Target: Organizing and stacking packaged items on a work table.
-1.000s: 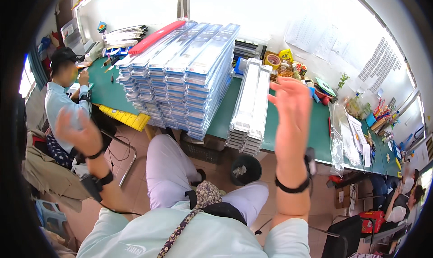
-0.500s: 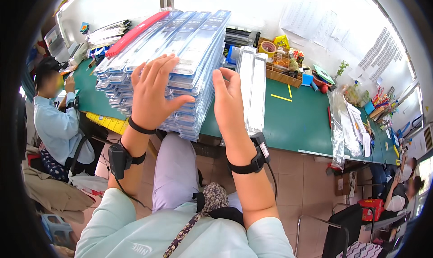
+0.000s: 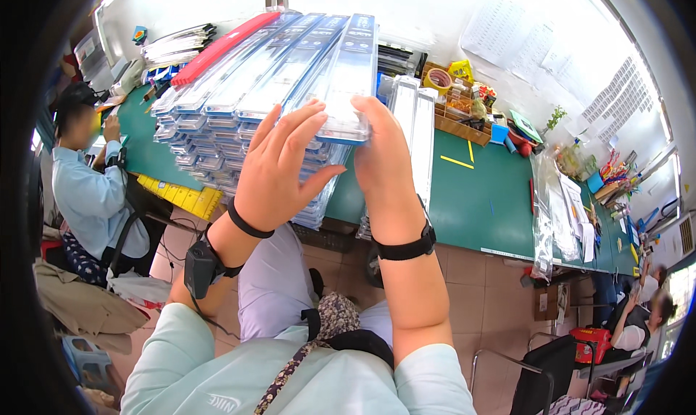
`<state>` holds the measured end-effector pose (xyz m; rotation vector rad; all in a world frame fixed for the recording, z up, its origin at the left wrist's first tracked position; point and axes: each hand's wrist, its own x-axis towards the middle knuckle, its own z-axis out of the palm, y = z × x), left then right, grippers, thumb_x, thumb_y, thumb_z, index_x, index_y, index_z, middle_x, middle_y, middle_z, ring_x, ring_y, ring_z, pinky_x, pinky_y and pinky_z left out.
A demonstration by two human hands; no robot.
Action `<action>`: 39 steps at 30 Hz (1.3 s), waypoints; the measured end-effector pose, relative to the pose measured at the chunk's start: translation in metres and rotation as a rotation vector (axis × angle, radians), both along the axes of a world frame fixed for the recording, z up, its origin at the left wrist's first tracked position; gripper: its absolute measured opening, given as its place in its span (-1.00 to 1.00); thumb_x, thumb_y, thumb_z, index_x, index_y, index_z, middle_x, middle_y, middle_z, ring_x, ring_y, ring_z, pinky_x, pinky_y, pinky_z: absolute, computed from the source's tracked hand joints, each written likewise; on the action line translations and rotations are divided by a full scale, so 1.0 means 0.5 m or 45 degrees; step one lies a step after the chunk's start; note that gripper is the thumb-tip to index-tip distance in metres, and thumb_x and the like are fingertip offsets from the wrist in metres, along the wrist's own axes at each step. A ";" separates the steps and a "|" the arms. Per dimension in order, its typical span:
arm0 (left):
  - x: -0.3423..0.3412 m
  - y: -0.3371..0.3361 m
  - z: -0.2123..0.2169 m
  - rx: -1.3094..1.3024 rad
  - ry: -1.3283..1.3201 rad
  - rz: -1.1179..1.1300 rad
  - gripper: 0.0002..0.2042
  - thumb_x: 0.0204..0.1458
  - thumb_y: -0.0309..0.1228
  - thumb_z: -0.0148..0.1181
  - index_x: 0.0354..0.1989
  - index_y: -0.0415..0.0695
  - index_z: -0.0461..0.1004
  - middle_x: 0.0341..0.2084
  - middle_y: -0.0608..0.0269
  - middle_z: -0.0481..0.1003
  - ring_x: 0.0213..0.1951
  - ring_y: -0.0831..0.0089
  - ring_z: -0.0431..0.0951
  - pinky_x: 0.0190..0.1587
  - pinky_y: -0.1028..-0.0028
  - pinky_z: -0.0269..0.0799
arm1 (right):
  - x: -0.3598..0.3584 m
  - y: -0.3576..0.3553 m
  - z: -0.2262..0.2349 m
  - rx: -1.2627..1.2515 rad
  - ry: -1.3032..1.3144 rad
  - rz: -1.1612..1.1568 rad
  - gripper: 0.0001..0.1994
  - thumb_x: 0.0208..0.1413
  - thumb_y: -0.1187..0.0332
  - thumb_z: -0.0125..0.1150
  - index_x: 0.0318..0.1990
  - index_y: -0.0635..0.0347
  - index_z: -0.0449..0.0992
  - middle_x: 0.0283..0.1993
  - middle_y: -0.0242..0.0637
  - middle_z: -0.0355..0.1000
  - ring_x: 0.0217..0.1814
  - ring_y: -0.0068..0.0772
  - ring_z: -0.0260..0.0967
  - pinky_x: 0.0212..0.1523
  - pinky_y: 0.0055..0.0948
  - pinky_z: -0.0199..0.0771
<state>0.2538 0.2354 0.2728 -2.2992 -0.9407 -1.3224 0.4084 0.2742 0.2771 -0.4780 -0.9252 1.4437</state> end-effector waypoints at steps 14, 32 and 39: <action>-0.006 -0.013 -0.003 -0.027 0.190 0.263 -0.48 -0.15 -0.20 0.27 0.01 -0.11 0.33 -0.02 0.25 0.36 0.10 0.31 0.31 0.21 0.17 0.03 | 0.097 -0.237 0.008 0.489 -0.053 -0.237 -0.41 -0.03 0.57 -0.14 0.21 0.23 -0.10 0.21 0.10 0.09 0.15 0.19 0.24 -0.01 0.03 0.43; -0.007 -0.026 0.008 0.134 0.181 0.111 -0.64 -0.24 -0.47 0.22 -0.16 -0.10 0.42 -0.26 0.33 0.43 -0.20 0.37 0.43 -0.15 0.40 0.37 | 0.126 -0.282 -0.051 0.310 -0.203 -0.463 -0.38 0.05 0.39 0.04 0.25 0.35 -0.04 0.25 0.11 0.06 -0.06 -0.10 0.41 -0.30 -0.27 0.60; -0.017 -0.049 -0.005 0.603 0.236 0.128 -0.75 -0.17 -0.44 0.16 -0.24 0.05 0.48 -0.26 0.48 0.48 -0.24 0.59 0.45 -0.24 0.53 0.22 | 0.128 -0.238 -0.084 0.144 -0.108 -0.311 -0.44 0.09 0.40 0.01 0.23 0.36 0.00 0.20 0.02 0.15 0.00 -0.09 0.39 -0.21 -0.27 0.57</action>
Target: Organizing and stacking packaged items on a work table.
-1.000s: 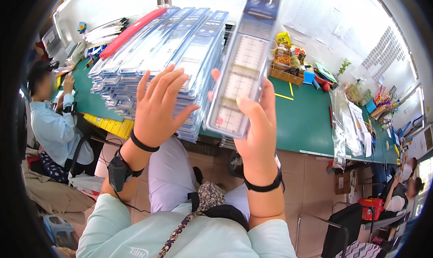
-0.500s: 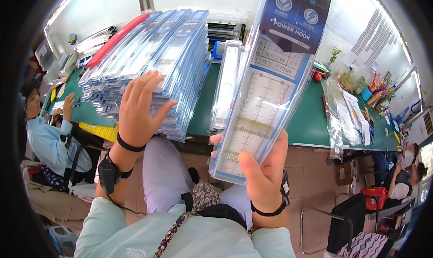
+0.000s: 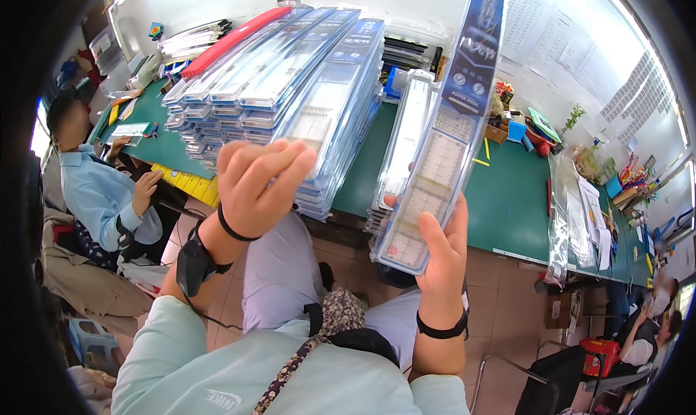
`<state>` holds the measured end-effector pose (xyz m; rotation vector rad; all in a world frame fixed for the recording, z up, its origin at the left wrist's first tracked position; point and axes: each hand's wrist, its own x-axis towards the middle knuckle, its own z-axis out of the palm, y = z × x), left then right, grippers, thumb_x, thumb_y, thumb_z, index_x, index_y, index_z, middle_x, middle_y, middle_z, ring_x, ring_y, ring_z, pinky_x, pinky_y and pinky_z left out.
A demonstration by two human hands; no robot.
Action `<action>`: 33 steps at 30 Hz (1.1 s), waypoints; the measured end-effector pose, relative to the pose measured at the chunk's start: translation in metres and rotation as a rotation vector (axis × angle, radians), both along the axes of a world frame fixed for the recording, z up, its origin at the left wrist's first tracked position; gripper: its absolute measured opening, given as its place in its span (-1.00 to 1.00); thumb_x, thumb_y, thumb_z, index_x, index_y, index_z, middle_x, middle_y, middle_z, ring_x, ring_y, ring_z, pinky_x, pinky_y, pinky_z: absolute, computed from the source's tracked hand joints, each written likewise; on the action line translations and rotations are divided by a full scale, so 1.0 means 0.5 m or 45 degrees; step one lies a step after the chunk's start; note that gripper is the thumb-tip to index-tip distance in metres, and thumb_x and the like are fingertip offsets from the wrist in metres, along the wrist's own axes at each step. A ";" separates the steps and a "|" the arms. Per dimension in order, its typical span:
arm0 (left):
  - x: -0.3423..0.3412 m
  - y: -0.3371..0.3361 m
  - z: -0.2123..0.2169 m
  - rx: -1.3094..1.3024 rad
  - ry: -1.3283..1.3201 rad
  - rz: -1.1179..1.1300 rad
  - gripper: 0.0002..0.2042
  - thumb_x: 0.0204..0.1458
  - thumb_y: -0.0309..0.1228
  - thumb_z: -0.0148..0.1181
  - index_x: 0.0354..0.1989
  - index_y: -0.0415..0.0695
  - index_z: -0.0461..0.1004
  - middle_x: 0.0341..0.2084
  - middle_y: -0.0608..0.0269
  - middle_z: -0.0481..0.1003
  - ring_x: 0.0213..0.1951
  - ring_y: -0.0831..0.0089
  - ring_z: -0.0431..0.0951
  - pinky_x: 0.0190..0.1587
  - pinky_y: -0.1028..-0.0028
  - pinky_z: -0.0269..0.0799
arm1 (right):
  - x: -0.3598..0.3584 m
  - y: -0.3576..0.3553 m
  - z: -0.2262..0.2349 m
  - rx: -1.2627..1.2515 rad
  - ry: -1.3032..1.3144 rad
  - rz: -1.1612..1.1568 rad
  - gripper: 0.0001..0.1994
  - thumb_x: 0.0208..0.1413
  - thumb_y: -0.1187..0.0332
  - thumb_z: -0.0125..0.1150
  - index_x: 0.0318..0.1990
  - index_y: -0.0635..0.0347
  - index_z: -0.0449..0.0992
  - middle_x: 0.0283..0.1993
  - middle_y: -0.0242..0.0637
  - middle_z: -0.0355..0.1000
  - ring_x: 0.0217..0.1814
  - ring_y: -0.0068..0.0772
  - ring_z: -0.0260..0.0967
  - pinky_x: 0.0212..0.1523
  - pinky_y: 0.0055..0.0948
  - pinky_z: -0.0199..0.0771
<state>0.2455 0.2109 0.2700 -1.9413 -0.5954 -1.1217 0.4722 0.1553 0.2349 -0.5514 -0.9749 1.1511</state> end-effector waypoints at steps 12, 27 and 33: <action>0.066 -0.119 -0.070 0.409 -0.174 -0.421 -0.85 -0.08 -0.29 0.09 -0.29 0.13 0.48 -0.31 0.53 0.43 -0.18 0.50 0.40 -0.31 0.57 0.15 | -0.017 -0.010 -0.012 -0.012 0.095 0.125 -0.43 0.11 0.46 -0.03 0.26 0.32 -0.05 0.22 -0.09 0.15 0.19 -0.30 0.21 0.17 -0.33 0.21; 0.072 -0.153 -0.125 0.260 -0.079 -0.572 -0.90 -0.04 -0.32 0.10 -0.32 0.16 0.45 -0.34 0.57 0.40 -0.19 0.55 0.34 -0.35 0.60 0.11 | -0.022 -0.028 -0.008 -0.073 0.220 0.123 -0.43 0.23 0.19 -0.11 0.28 0.30 -0.09 0.22 -0.12 0.13 0.22 -0.36 0.16 0.16 -0.37 0.23; 0.077 -0.162 -0.143 0.299 -0.071 -0.566 -0.88 -0.02 -0.27 0.05 -0.29 0.22 0.45 -0.31 0.56 0.37 -0.22 0.53 0.31 -0.39 0.55 0.05 | -0.032 -0.037 -0.001 0.119 -0.109 -0.097 -0.12 -0.01 -0.07 0.21 0.27 0.31 -0.10 0.20 -0.14 0.14 0.22 -0.35 0.15 0.17 -0.37 0.20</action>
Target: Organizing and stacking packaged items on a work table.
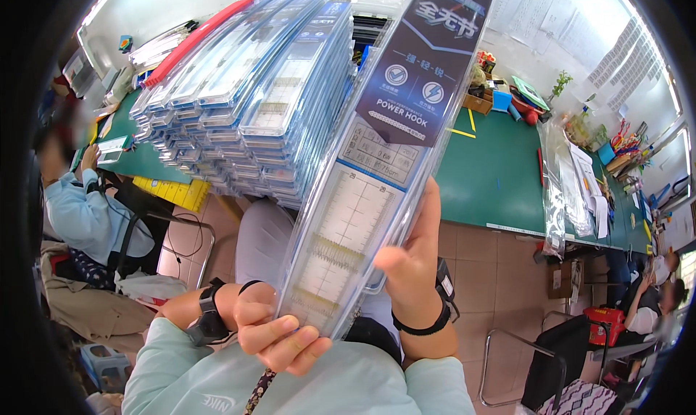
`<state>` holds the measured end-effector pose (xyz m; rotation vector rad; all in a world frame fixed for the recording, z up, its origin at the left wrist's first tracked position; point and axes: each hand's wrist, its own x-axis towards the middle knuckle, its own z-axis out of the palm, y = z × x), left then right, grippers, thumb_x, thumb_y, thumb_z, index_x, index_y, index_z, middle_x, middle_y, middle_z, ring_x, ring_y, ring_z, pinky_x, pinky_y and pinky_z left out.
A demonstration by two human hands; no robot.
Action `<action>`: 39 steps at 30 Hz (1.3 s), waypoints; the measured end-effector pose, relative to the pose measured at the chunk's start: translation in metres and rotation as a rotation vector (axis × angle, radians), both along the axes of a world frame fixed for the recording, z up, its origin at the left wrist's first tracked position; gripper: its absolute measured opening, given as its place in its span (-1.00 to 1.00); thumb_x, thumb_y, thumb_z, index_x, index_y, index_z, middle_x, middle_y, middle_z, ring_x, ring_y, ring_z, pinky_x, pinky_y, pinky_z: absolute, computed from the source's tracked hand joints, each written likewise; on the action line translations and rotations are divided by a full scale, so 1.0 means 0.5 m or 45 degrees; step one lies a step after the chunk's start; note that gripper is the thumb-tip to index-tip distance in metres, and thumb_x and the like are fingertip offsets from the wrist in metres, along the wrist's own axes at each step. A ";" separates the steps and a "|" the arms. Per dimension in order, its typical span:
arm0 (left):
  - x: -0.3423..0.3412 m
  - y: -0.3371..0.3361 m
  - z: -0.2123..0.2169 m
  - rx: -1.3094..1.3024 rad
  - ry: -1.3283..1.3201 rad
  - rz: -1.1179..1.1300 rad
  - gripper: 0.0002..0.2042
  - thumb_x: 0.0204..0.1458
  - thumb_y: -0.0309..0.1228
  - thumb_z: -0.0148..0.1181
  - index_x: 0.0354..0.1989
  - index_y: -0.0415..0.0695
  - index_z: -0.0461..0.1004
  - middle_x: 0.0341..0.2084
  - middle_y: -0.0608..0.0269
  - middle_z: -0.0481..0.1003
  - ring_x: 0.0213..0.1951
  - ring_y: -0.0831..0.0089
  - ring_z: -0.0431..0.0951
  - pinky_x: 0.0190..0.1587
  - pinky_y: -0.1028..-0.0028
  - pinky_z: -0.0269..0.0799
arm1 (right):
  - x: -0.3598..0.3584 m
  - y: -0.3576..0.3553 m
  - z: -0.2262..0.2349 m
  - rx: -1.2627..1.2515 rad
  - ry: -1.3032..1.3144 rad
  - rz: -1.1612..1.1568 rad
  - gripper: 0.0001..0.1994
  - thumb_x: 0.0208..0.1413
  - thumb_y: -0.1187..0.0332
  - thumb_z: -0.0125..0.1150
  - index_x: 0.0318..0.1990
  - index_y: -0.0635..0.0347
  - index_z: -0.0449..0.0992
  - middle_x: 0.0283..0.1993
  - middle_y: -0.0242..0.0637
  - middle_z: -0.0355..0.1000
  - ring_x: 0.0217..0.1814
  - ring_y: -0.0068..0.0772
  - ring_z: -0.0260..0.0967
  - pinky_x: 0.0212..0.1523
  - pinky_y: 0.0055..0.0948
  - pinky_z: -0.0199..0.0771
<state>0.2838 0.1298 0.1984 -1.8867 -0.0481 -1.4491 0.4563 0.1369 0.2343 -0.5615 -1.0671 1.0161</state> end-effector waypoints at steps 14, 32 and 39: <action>0.009 -0.002 0.013 -0.843 0.354 -0.047 -0.83 -0.13 -0.36 0.15 -0.32 0.06 0.38 -0.14 0.38 0.34 0.06 0.37 0.31 -0.09 0.02 0.38 | -0.040 0.029 -0.021 -0.438 0.111 0.260 -0.45 0.10 0.20 -0.19 0.20 0.35 0.08 0.15 -0.02 0.22 -0.04 -0.12 0.39 -0.18 -0.33 0.52; -0.004 0.043 -0.014 -1.531 0.427 -0.266 -0.48 -0.23 -0.39 0.38 -0.08 -0.12 0.24 0.09 -0.01 0.20 0.18 -0.05 0.17 0.10 0.13 0.21 | -0.060 0.086 -0.112 -0.843 0.198 0.244 -0.68 0.15 0.15 0.06 -0.12 0.19 0.27 -0.26 -0.34 0.32 -0.25 -0.58 0.30 -0.27 -0.56 0.31; -0.020 0.068 -0.057 -1.700 0.229 -0.289 -0.46 -0.21 -0.41 0.38 -0.04 -0.13 0.22 0.10 -0.05 0.18 0.14 -0.04 0.20 0.12 0.16 0.17 | -0.071 0.094 -0.168 -0.790 0.286 0.368 -0.65 0.10 0.23 0.12 -0.04 0.22 0.27 -0.19 -0.31 0.33 -0.18 -0.55 0.31 -0.19 -0.53 0.35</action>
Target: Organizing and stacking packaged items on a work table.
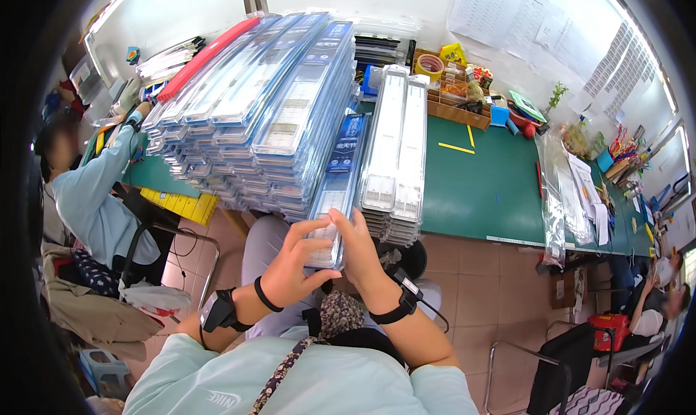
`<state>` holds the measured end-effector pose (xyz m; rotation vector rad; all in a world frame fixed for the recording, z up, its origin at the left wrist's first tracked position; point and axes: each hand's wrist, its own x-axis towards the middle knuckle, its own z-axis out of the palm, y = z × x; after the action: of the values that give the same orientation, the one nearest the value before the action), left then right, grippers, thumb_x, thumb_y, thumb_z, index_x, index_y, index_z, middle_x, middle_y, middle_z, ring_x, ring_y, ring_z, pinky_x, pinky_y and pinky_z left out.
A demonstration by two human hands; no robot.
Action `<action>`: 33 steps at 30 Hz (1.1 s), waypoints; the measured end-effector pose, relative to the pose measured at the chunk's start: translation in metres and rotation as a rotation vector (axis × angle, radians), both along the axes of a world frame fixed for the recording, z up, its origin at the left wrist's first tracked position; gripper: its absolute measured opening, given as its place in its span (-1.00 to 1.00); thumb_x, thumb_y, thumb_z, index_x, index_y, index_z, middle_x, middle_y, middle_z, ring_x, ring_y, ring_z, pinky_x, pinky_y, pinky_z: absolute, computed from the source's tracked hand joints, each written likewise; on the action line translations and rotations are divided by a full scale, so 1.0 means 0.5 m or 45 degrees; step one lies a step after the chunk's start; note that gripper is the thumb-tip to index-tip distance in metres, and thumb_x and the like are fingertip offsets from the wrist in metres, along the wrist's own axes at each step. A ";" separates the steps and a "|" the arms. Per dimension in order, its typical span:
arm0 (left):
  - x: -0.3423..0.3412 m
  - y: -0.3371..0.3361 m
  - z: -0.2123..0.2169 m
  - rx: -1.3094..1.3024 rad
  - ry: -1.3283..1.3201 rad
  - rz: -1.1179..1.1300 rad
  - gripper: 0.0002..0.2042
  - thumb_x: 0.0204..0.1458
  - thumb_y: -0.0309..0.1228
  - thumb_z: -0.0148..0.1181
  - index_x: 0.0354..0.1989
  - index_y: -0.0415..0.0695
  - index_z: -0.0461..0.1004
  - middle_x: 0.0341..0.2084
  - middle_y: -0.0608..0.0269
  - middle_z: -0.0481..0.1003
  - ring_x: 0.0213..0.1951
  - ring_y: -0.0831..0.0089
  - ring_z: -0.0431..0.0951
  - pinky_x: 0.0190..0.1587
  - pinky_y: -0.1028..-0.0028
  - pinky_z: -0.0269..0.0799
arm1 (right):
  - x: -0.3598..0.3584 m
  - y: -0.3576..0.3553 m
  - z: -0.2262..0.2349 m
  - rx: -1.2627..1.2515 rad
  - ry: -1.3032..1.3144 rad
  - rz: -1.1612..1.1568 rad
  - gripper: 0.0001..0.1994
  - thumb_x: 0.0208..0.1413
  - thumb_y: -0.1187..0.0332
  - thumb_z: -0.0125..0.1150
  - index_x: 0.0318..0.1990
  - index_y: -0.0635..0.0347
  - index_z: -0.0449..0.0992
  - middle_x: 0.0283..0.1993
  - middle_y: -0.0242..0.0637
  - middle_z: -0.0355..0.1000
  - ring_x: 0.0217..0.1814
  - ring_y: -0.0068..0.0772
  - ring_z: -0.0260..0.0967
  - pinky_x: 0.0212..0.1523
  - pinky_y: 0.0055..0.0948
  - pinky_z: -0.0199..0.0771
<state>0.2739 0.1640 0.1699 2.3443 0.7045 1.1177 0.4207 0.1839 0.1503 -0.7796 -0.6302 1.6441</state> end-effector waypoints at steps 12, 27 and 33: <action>0.017 -0.058 -0.157 -1.806 -1.066 0.279 -0.52 0.15 -0.16 0.01 0.06 -0.26 0.07 -0.06 0.08 0.29 -0.06 0.35 0.39 -0.15 0.31 0.49 | -0.030 0.002 -0.144 -0.149 0.202 0.076 -0.68 0.19 0.26 -0.02 0.01 0.28 0.28 -0.16 -0.28 0.38 -0.18 -0.46 0.37 -0.16 -0.44 0.42; 0.064 0.128 -0.287 -1.724 -0.960 0.440 -0.55 0.12 -0.11 0.04 0.01 -0.22 0.22 -0.15 0.11 0.39 -0.15 0.30 0.43 -0.08 0.30 0.40 | 0.282 -0.047 -0.170 -0.089 -1.241 -0.350 -0.74 0.14 0.26 0.04 -0.49 0.26 0.38 -0.55 -0.38 0.37 -0.53 -0.62 0.30 -0.48 -0.61 0.31; 0.073 0.053 -0.242 -0.765 0.104 1.058 -0.38 0.08 -0.11 0.08 0.15 -0.35 0.09 0.07 -0.08 0.17 0.13 0.07 0.19 0.15 0.24 0.14 | 0.339 0.006 -0.181 -0.040 -0.901 -0.601 -0.68 0.23 0.13 -0.06 -0.22 0.26 0.35 -0.20 -0.26 0.39 -0.17 -0.49 0.33 -0.15 -0.51 0.35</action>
<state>0.3104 0.1905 0.0491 1.5901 1.8474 0.9033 0.5902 0.1869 0.0600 -1.4318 -0.8265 0.9281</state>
